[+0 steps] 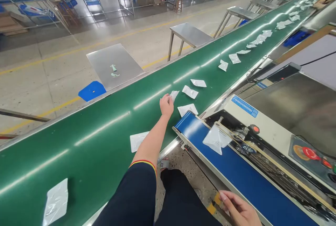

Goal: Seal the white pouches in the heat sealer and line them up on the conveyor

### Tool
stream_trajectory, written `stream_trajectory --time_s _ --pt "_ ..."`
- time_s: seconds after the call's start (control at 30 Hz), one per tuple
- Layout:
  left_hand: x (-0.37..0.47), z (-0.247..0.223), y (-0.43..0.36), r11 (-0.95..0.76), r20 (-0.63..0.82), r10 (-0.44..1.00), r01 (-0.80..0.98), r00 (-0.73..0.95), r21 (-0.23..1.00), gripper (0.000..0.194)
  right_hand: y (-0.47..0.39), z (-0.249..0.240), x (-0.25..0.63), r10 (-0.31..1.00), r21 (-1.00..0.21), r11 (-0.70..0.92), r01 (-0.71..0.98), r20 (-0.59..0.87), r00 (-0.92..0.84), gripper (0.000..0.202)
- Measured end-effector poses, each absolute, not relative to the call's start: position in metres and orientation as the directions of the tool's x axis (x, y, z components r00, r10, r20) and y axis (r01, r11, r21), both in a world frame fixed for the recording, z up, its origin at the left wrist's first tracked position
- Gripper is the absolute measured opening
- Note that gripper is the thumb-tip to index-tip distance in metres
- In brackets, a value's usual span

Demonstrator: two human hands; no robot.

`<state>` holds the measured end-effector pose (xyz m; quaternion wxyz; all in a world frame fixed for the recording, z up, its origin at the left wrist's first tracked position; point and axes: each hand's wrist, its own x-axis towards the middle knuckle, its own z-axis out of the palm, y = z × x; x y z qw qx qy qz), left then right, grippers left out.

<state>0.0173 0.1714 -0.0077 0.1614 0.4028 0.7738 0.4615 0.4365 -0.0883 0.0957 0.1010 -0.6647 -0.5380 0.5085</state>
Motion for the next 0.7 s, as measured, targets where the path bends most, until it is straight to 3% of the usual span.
stream_trajectory --time_s 0.2,0.37,0.47,0.53,0.63,0.7 --pt "0.105 0.067 0.067 -0.177 0.450 0.738 0.498 -0.503 0.849 0.028 -0.042 0.114 0.386 0.932 -0.815 -0.263 0.516 -0.353 -0.083 0.057" --pt "0.236 0.085 -0.016 -0.414 0.551 0.811 0.473 -0.195 0.778 0.020 -0.032 0.116 0.387 0.973 -0.954 -0.228 0.195 -0.218 0.072 0.072" --pt "0.292 0.080 -0.047 -0.432 0.520 0.848 0.434 -0.103 0.791 0.019 -0.048 0.110 0.427 0.956 -0.951 -0.275 0.139 -0.256 0.142 0.079" --pt "0.318 0.077 -0.059 -0.400 0.452 0.890 0.370 -0.063 0.839 0.022 -0.063 0.106 0.464 0.954 -0.922 -0.283 0.264 -0.242 0.175 0.081" --pt "0.351 0.076 -0.066 -0.211 0.226 0.974 0.284 -0.018 0.935 0.035 -0.088 0.103 0.520 0.958 -0.849 -0.259 0.460 -0.166 0.234 0.082" --pt "0.375 0.077 -0.065 -0.107 0.079 0.991 0.298 0.104 0.949 0.035 -0.104 0.097 0.554 0.950 -0.852 -0.260 0.454 -0.143 0.276 0.082"
